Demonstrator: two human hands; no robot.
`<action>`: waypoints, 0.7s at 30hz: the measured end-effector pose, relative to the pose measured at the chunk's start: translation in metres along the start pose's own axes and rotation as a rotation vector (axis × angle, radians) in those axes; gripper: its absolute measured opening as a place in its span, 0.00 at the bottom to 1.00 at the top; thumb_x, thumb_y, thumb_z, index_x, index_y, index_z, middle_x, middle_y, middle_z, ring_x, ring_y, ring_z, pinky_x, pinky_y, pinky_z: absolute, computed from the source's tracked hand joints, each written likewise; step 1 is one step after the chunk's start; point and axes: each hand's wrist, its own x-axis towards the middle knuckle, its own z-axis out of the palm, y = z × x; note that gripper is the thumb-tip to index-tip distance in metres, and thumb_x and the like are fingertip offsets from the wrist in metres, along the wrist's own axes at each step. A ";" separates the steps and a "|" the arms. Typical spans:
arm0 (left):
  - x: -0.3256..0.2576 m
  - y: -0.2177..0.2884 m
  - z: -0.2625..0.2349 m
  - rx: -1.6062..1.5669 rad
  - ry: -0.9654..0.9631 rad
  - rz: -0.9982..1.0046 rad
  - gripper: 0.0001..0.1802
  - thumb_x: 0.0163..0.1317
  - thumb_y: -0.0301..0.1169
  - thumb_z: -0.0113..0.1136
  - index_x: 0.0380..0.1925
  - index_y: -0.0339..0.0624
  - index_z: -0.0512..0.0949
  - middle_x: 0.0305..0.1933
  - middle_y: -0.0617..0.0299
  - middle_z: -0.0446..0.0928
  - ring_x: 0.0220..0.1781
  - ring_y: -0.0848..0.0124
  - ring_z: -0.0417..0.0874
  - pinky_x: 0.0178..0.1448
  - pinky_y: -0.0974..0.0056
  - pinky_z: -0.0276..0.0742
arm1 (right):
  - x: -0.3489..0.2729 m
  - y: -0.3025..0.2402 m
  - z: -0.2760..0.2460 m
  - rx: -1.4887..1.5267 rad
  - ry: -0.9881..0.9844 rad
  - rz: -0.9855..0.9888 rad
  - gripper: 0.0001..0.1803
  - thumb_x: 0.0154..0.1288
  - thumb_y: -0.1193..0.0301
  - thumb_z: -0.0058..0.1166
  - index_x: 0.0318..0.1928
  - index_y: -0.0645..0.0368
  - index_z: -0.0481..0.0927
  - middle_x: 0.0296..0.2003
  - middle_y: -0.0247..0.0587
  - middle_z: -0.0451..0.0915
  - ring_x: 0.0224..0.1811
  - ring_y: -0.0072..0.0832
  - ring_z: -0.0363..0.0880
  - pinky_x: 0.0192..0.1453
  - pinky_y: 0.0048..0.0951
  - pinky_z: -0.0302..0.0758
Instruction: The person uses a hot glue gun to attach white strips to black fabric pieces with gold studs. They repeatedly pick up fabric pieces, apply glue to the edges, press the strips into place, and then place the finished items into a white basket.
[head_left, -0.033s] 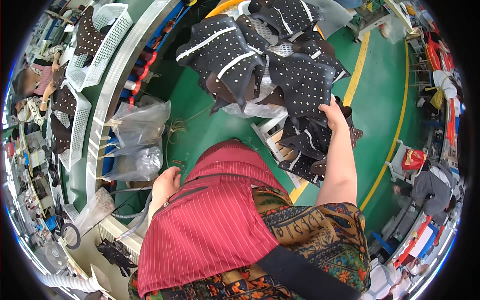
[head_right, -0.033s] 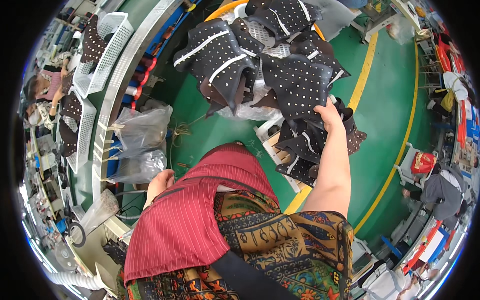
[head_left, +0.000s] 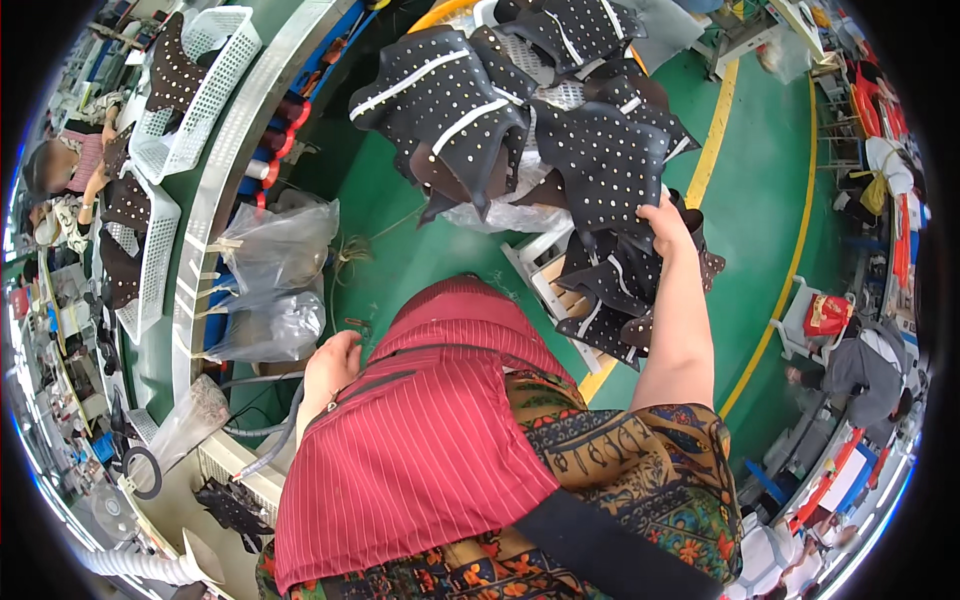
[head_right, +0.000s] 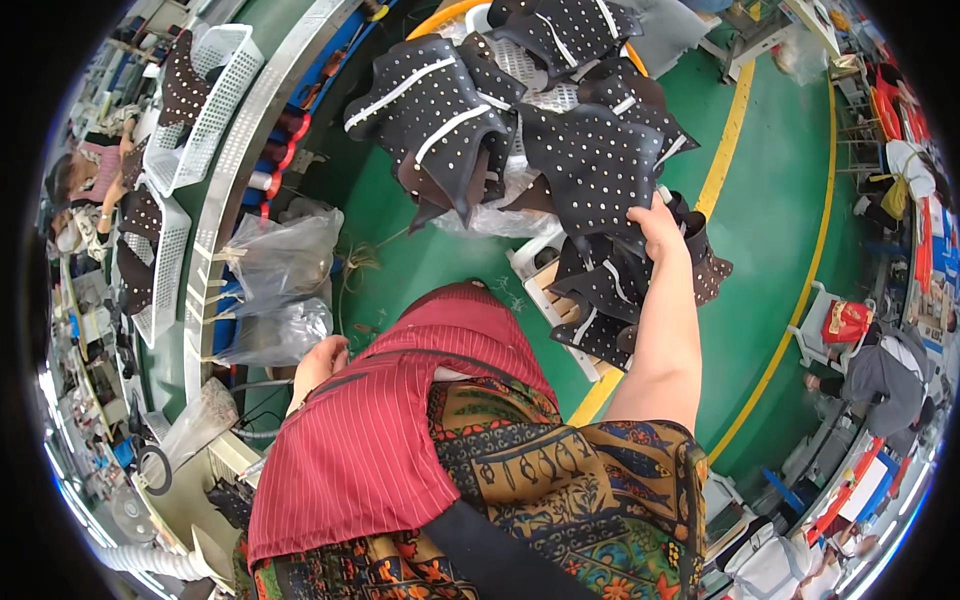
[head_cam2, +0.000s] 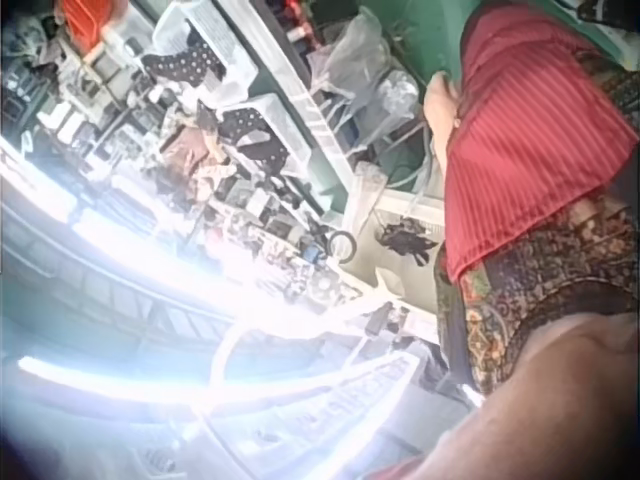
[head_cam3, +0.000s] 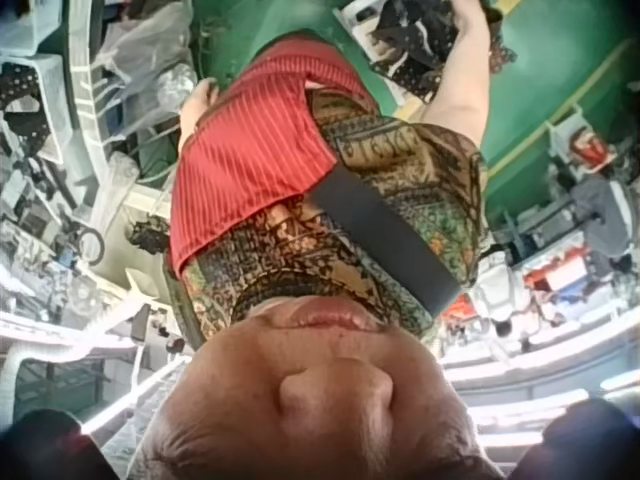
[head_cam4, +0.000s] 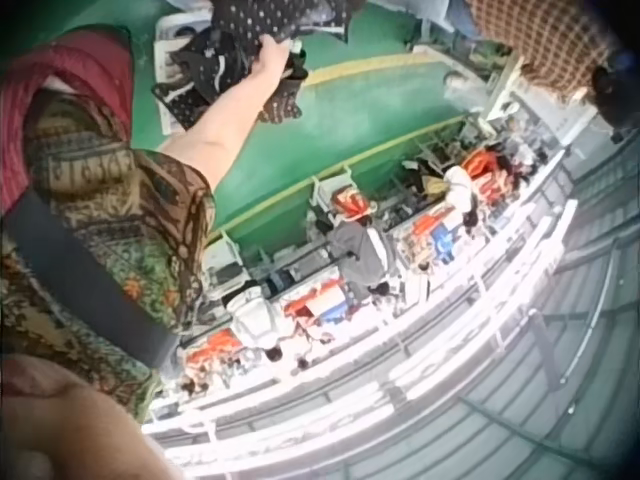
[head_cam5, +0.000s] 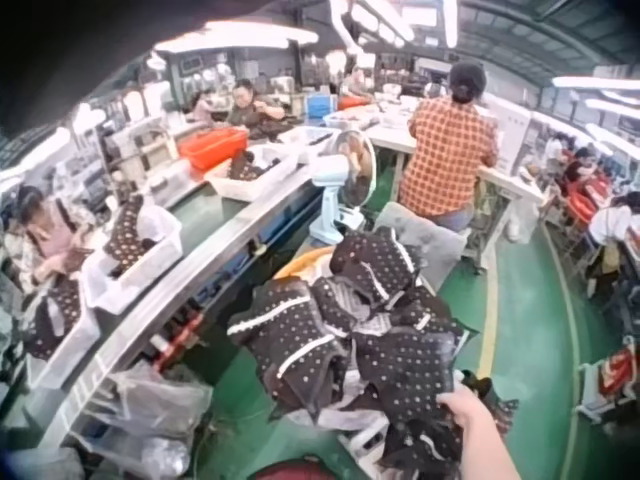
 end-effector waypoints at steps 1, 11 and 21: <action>0.003 0.001 0.001 0.009 0.002 0.003 0.11 0.59 0.32 0.56 0.42 0.45 0.76 0.40 0.53 0.80 0.42 0.53 0.81 0.45 0.53 0.75 | -0.001 -0.005 0.000 0.051 -0.014 0.026 0.29 0.50 0.82 0.47 0.57 0.60 0.69 0.44 0.40 0.77 0.46 0.32 0.75 0.53 0.33 0.72; 0.009 0.000 0.003 0.002 -0.047 0.054 0.11 0.59 0.31 0.56 0.42 0.45 0.76 0.41 0.53 0.79 0.42 0.53 0.81 0.45 0.53 0.75 | 0.011 -0.003 -0.011 0.219 -0.064 0.159 0.23 0.53 0.80 0.50 0.52 0.59 0.71 0.43 0.41 0.76 0.45 0.32 0.74 0.51 0.39 0.74; -0.002 -0.013 0.004 -0.012 -0.021 -0.055 0.11 0.59 0.31 0.57 0.42 0.45 0.76 0.42 0.54 0.79 0.44 0.54 0.80 0.47 0.54 0.75 | 0.006 -0.002 -0.002 -0.378 0.450 -0.214 0.35 0.56 0.69 0.58 0.63 0.67 0.63 0.53 0.55 0.75 0.54 0.36 0.76 0.58 0.30 0.71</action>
